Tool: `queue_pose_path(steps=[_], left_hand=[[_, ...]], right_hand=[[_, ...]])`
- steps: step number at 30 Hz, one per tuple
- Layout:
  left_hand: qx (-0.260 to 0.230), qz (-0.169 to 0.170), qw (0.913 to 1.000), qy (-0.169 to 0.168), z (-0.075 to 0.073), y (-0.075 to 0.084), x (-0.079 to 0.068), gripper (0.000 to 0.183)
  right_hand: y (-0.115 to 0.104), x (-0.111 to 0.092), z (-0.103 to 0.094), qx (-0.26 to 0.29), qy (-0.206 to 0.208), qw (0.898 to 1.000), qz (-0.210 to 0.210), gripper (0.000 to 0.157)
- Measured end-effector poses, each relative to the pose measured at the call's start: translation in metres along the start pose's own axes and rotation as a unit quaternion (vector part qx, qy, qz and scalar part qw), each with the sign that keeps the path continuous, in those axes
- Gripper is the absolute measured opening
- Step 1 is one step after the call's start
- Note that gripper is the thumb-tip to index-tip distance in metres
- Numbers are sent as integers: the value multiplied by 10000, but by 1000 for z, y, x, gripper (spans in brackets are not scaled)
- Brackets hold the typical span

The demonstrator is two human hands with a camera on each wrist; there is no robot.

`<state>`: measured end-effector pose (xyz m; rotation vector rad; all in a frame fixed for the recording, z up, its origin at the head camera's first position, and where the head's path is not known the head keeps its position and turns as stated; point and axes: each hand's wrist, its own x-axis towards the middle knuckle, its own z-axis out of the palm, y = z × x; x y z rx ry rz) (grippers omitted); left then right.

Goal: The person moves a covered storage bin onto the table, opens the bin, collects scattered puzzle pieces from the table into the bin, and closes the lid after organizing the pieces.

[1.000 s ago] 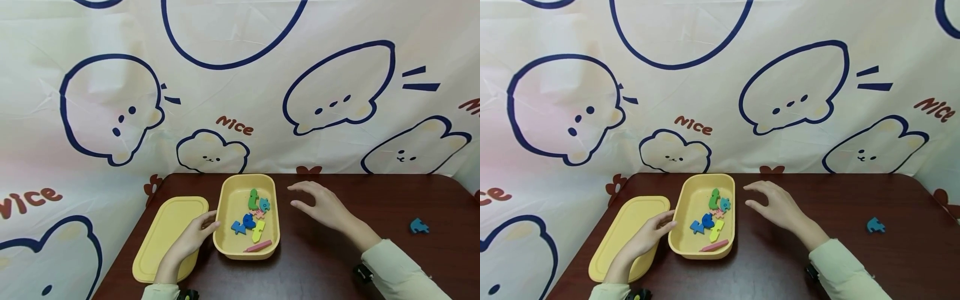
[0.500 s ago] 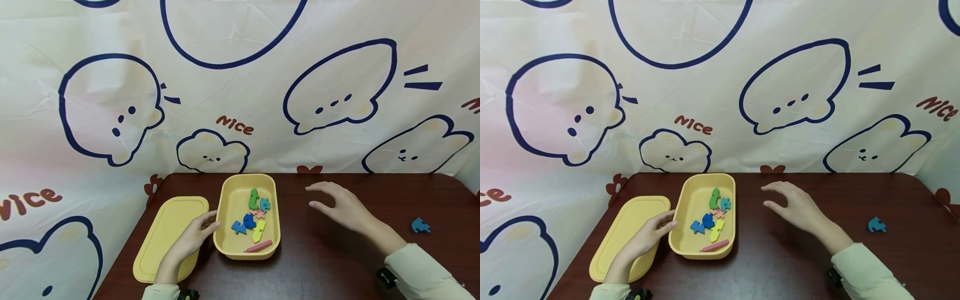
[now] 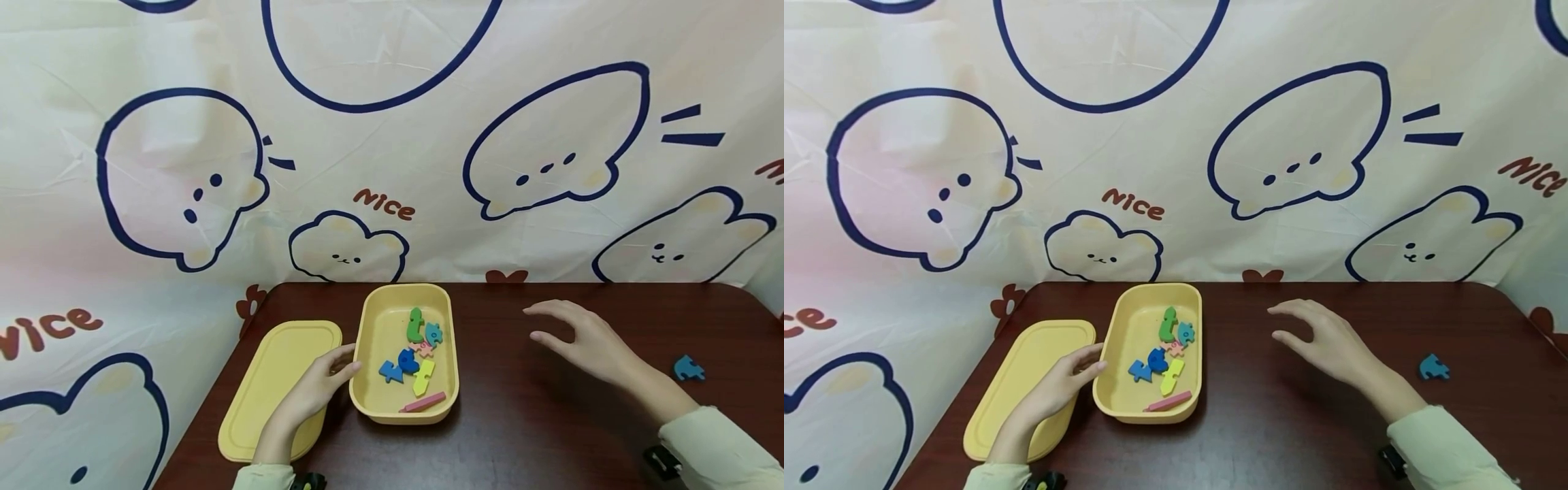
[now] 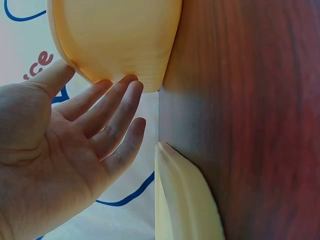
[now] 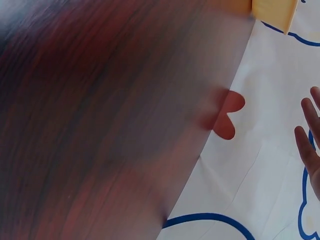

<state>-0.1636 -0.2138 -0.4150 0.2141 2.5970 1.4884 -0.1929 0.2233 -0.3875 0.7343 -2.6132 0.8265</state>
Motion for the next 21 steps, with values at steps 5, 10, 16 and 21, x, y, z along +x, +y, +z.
queue_pose_path(steps=[5,10,16,21], left_hand=[[-12,-14,10000,63,0,1,0,47],[8,-9,10000,92,0,2,1,46],[9,9,10000,25,0,1,1,47],[-6,0,10000,13,0,1,0,48]], right_hand=[[4,-3,-5,-66,12,10000,47,40],[9,-7,-9,-67,-22,9999,77,40],[17,-14,-16,-270,9,9995,177,40],[24,-18,-26,-362,196,9991,80,41]])
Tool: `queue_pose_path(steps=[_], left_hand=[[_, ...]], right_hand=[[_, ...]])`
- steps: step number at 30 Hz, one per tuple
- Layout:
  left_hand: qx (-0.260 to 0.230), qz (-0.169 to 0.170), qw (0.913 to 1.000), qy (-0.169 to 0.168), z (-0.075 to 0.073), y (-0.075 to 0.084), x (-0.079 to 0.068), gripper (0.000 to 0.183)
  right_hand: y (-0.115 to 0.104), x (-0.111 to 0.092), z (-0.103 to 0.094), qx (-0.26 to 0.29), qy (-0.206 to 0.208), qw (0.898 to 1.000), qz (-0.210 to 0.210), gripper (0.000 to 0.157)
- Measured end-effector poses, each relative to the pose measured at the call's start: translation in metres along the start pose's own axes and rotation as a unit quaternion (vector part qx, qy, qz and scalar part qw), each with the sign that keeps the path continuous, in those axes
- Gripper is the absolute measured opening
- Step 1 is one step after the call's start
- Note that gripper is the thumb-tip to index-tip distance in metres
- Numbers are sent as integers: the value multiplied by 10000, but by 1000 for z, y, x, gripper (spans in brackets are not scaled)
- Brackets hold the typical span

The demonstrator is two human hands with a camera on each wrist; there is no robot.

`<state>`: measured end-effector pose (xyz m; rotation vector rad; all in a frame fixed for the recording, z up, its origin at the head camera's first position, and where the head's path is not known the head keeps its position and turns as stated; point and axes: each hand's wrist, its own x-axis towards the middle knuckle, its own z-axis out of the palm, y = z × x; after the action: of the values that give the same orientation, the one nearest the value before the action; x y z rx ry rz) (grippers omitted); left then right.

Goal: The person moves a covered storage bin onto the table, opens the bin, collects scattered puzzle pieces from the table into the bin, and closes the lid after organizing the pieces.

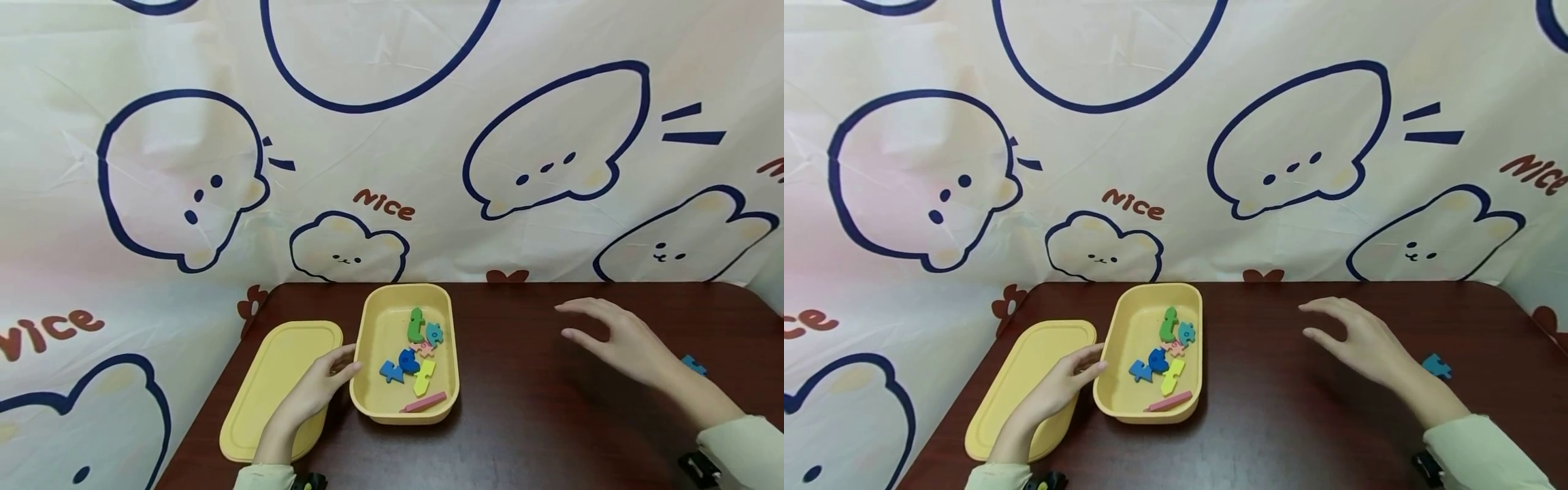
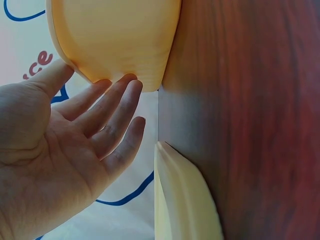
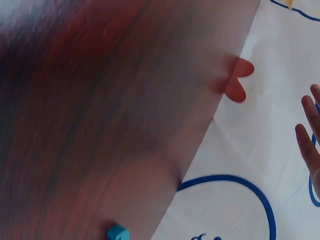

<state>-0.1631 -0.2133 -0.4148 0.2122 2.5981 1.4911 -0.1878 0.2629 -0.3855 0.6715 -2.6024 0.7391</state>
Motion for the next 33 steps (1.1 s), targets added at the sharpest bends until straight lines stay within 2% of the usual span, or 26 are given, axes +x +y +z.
queue_pose_path(steps=[4,11,19,26,33], left_hand=[[-36,44,10000,-7,0,-1,-1,47],[-96,129,9999,3,2,-1,-1,46],[-112,52,9999,41,3,0,-2,47],[-97,48,9999,66,1,0,-2,46],[-83,110,9999,12,1,0,-1,47]], right_hand=[[6,-3,-6,77,125,9998,-104,42],[18,-12,-14,170,103,9998,-12,43],[31,-22,-18,42,169,9998,44,45],[37,-26,-19,-123,286,9995,-73,45],[40,-34,-22,-239,337,9991,135,42]])
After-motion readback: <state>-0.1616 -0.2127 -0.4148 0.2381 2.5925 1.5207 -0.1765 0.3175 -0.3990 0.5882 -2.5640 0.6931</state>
